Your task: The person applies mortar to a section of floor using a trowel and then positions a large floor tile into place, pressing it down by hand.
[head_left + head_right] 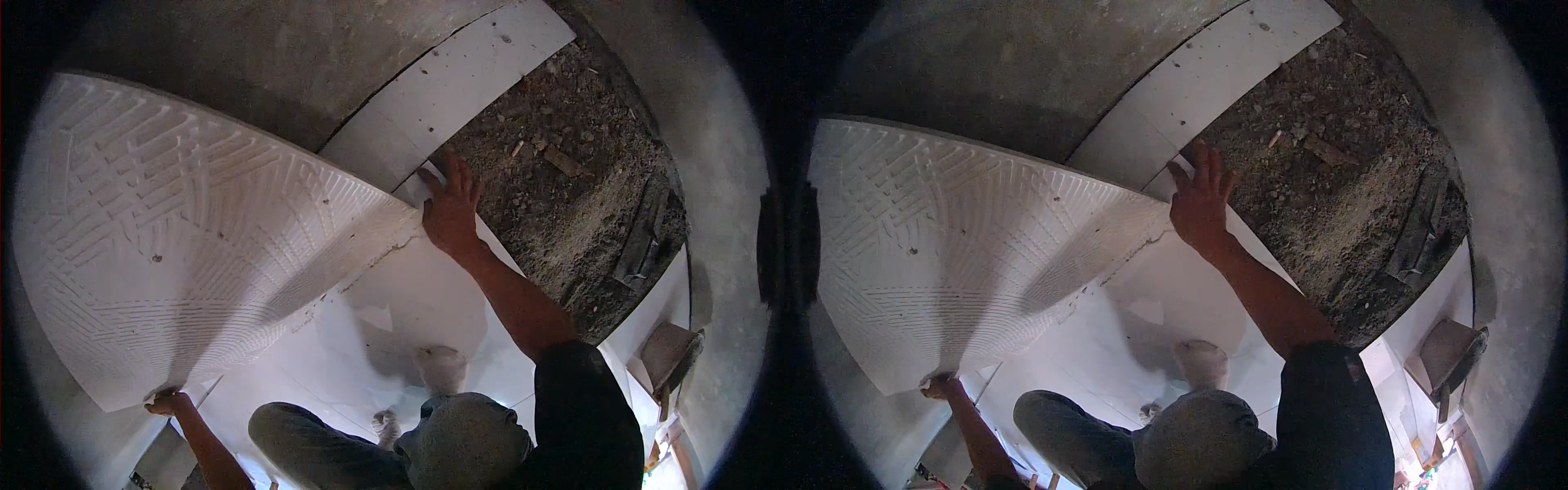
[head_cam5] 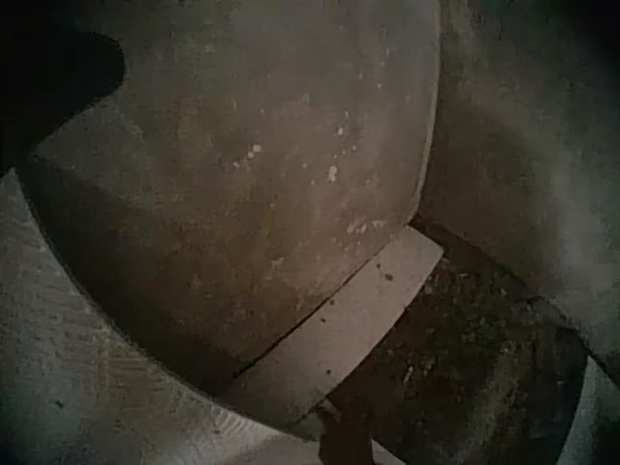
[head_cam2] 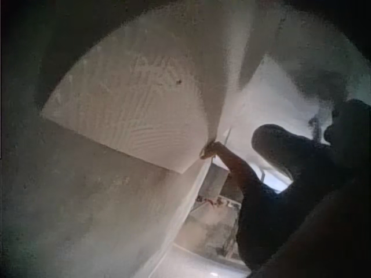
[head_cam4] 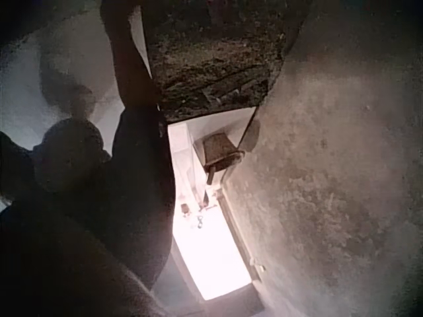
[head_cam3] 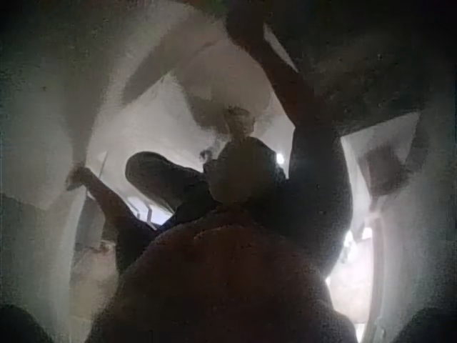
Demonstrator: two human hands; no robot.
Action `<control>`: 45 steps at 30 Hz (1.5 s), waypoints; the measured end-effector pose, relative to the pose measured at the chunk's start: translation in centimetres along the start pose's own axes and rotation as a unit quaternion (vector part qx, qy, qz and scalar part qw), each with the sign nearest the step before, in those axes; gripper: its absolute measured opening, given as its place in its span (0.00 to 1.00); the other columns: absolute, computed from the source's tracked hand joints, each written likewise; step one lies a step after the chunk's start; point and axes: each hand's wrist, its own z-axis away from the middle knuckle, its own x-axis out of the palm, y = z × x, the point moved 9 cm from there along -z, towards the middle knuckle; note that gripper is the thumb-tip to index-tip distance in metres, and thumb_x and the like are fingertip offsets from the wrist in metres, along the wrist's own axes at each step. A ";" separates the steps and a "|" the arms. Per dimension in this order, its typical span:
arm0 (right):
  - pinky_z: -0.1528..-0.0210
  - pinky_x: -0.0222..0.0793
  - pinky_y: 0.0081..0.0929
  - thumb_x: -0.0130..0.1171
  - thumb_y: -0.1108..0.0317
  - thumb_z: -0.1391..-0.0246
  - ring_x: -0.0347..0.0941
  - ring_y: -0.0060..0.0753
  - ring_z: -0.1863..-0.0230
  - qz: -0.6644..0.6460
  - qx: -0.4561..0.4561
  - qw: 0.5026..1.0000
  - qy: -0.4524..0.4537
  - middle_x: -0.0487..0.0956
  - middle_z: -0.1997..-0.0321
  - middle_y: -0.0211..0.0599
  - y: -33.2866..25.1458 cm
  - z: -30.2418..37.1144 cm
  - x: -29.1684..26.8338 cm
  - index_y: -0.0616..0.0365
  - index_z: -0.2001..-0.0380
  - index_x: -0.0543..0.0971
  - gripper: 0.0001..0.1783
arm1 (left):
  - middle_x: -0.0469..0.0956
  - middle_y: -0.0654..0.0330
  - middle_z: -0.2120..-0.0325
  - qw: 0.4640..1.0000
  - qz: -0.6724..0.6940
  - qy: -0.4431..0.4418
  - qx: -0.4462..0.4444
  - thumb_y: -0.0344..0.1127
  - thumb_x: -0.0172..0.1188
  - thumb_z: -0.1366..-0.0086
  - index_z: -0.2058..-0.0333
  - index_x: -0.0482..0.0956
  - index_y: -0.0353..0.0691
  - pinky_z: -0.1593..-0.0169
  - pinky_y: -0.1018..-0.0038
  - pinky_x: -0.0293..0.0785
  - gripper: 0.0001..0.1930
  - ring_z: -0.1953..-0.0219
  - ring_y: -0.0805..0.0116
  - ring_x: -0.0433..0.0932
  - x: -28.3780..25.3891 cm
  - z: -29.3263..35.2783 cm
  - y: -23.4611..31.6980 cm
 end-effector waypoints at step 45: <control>0.37 0.60 0.44 0.50 0.67 0.40 0.60 0.54 0.37 -0.340 0.164 0.912 0.159 0.66 0.41 0.53 18.3 12.3 -15.5 0.59 0.40 0.64 0.25 | 0.69 0.43 0.50 0.247 -0.147 -0.831 0.476 0.33 0.57 0.43 0.49 0.67 0.33 0.43 0.54 0.60 0.23 0.47 0.45 0.66 0.6 70.5 6.8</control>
